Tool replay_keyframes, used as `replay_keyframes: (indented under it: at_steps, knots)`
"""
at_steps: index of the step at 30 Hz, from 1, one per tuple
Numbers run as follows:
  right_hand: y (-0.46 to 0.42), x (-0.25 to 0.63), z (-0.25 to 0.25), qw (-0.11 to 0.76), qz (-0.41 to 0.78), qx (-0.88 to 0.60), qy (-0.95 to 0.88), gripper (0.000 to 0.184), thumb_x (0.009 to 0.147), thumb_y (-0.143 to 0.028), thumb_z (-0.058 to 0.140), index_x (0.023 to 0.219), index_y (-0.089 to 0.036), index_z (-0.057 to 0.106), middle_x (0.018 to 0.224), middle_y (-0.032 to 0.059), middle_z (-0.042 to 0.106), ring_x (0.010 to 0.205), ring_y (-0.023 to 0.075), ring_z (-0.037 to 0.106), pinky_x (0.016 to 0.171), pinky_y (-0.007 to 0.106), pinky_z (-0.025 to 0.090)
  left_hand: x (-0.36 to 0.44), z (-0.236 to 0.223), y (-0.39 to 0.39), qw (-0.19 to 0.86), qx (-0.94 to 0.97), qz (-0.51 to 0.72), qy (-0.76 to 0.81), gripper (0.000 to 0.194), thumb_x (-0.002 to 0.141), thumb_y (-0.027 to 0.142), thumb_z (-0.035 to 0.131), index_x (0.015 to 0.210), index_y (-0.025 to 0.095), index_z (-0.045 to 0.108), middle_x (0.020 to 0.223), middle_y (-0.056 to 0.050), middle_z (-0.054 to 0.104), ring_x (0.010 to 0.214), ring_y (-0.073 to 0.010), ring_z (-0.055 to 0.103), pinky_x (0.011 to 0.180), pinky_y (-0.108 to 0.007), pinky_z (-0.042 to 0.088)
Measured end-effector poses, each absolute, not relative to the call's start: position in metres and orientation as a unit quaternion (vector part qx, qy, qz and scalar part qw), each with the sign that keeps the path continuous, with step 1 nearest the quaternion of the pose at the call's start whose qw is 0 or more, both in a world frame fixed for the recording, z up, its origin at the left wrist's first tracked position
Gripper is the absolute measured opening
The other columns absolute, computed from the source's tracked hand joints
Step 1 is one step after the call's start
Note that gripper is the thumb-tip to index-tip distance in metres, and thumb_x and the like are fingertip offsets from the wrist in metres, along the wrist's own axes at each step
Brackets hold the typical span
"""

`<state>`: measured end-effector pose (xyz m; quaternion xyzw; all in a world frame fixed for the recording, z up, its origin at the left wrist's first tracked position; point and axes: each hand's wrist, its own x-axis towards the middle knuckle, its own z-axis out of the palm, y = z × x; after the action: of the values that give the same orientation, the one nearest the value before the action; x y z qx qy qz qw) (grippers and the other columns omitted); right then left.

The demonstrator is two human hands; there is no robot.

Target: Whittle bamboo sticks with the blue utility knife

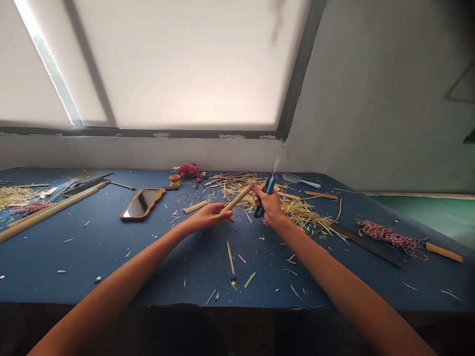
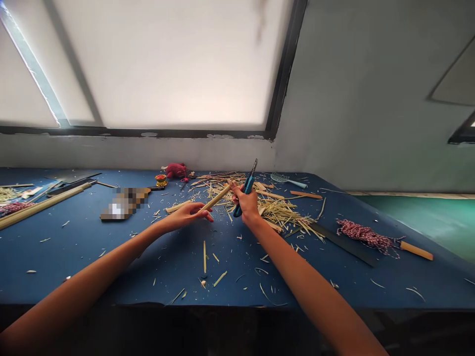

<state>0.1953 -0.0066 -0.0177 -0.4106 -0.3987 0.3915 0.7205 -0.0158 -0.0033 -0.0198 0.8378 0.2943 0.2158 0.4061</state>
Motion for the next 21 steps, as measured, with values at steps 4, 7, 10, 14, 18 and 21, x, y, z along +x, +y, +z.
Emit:
replay_keyframes:
  at_steps: [4,7,10,14,18,21]
  knots:
    - [-0.002,0.201,-0.021,0.728,0.380,-0.413,-0.393,0.057,0.046,-0.048,0.084,0.066,-0.022,0.038,0.055,-0.0093,0.042,0.044,0.0044,0.040,0.037,0.020,0.028,-0.014,-0.022,-0.004,0.415,0.842,0.201,0.279,0.050,0.086,0.056,0.045,0.106,0.015,0.065,0.095,-0.008,0.072,0.079,-0.0170,0.060,0.070,-0.028,0.041]
    - [-0.003,0.201,-0.022,0.729,0.381,-0.408,-0.396,0.055,0.047,-0.046,0.085,0.065,-0.022,0.038,0.055,-0.0093,0.041,0.044,0.0043,0.040,0.036,0.020,0.028,-0.012,-0.024,-0.004,0.426,0.841,0.208,0.259,0.051,0.088,0.054,0.042,0.110,0.014,0.063,0.092,-0.009,0.072,0.082,-0.0170,0.060,0.074,-0.028,0.041]
    - [-0.004,0.200,-0.019,0.741,0.390,-0.392,-0.382,0.056,0.047,-0.043,0.086,0.065,-0.022,0.038,0.054,-0.0096,0.040,0.044,0.0038,0.039,0.036,0.019,0.028,-0.010,-0.025,-0.007,0.438,0.832,0.218,0.262,0.052,0.089,0.056,0.039,0.109,0.014,0.064,0.088,-0.008,0.072,0.087,-0.0183,0.061,0.079,-0.029,0.041]
    - [-0.006,0.200,-0.013,0.744,0.410,-0.380,-0.365,0.059,0.044,-0.043,0.087,0.064,-0.022,0.036,0.051,-0.0109,0.037,0.042,0.0033,0.036,0.034,0.018,0.026,-0.006,-0.025,-0.013,0.471,0.814,0.223,0.256,0.057,0.091,0.057,0.033,0.102,0.013,0.067,0.082,-0.009,0.071,0.092,-0.0197,0.062,0.083,-0.030,0.042]
    - [-0.006,0.200,-0.013,0.736,0.399,-0.391,-0.381,0.059,0.045,-0.048,0.085,0.064,-0.022,0.036,0.051,-0.0104,0.037,0.043,0.0042,0.037,0.035,0.019,0.027,-0.004,-0.023,-0.019,0.461,0.818,0.223,0.261,0.057,0.089,0.059,0.037,0.097,0.013,0.069,0.086,-0.010,0.071,0.088,-0.0201,0.062,0.079,-0.029,0.044]
    - [-0.006,0.200,-0.014,0.733,0.395,-0.394,-0.390,0.059,0.045,-0.050,0.084,0.064,-0.022,0.036,0.052,-0.0098,0.038,0.044,0.0045,0.037,0.035,0.020,0.027,-0.003,-0.021,-0.023,0.429,0.838,0.222,0.252,0.052,0.088,0.056,0.042,0.089,0.013,0.070,0.091,-0.009,0.070,0.086,-0.0187,0.061,0.079,-0.028,0.043]
